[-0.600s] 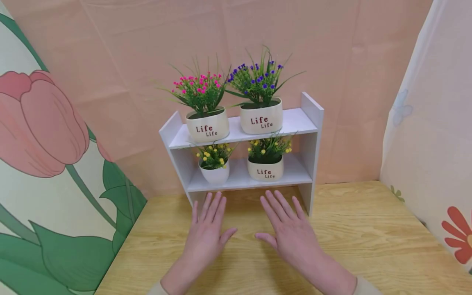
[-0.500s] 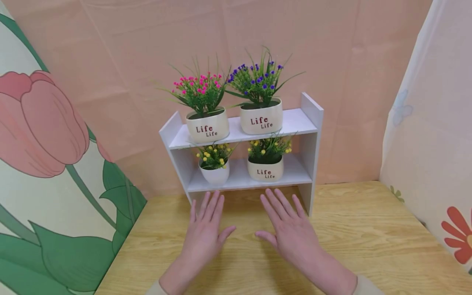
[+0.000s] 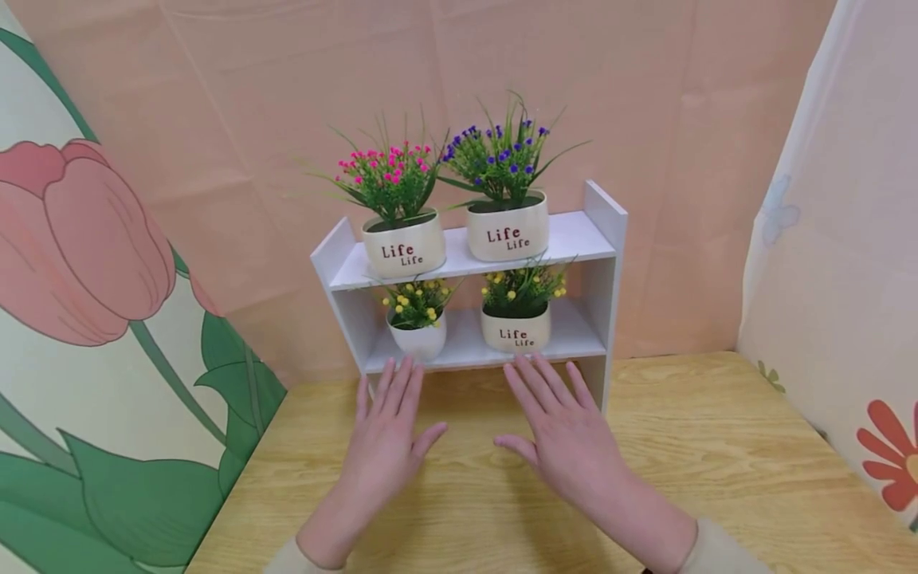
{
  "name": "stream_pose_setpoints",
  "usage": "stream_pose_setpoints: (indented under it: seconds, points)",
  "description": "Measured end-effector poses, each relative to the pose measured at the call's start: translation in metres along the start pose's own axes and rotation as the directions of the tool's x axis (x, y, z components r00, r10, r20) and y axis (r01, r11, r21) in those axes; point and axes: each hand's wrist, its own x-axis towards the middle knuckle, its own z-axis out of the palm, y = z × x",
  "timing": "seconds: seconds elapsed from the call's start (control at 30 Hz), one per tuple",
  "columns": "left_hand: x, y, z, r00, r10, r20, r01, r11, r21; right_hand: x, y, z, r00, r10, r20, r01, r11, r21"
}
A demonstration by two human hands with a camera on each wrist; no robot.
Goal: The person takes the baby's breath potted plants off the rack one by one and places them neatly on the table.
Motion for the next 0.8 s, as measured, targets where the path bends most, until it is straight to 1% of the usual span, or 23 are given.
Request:
stream_pose_setpoints:
  seconds: [0.27, 0.37, 0.53, 0.63, 0.77, 0.8]
  points:
    - [0.006, -0.003, -0.015, 0.999, -0.011, -0.047, 0.01, 0.999, -0.034, 0.01, 0.001, -0.011, 1.0, -0.006, 0.007, 0.006, 1.0, -0.013]
    - [0.008, -0.005, -0.022, 0.998, -0.022, -0.053, 0.019, 0.999, -0.041, 0.014, 0.0, -0.016, 1.0, -0.003, 0.006, 0.003, 1.0, -0.011]
    - [0.01, -0.009, -0.03, 0.998, -0.037, -0.043, 0.035, 0.998, -0.043, 0.02, 0.0, -0.026, 1.0, 0.004, 0.011, -0.004, 1.0, -0.012]
    - [0.012, -0.011, -0.035, 0.998, -0.043, -0.047, 0.04, 0.997, -0.06, 0.025, 0.003, -0.028, 1.0, -0.001, 0.001, 0.001, 1.0, -0.016]
    - [0.014, -0.014, -0.04, 0.996, -0.036, -0.078, 0.031, 0.997, -0.068, 0.031, 0.007, -0.033, 0.999, -0.017, -0.03, 0.017, 1.0, -0.017]
    - [0.015, -0.015, -0.041, 0.995, -0.031, -0.09, 0.025, 0.998, -0.058, 0.033, 0.007, -0.035, 0.999, -0.02, -0.036, 0.02, 1.0, -0.015]
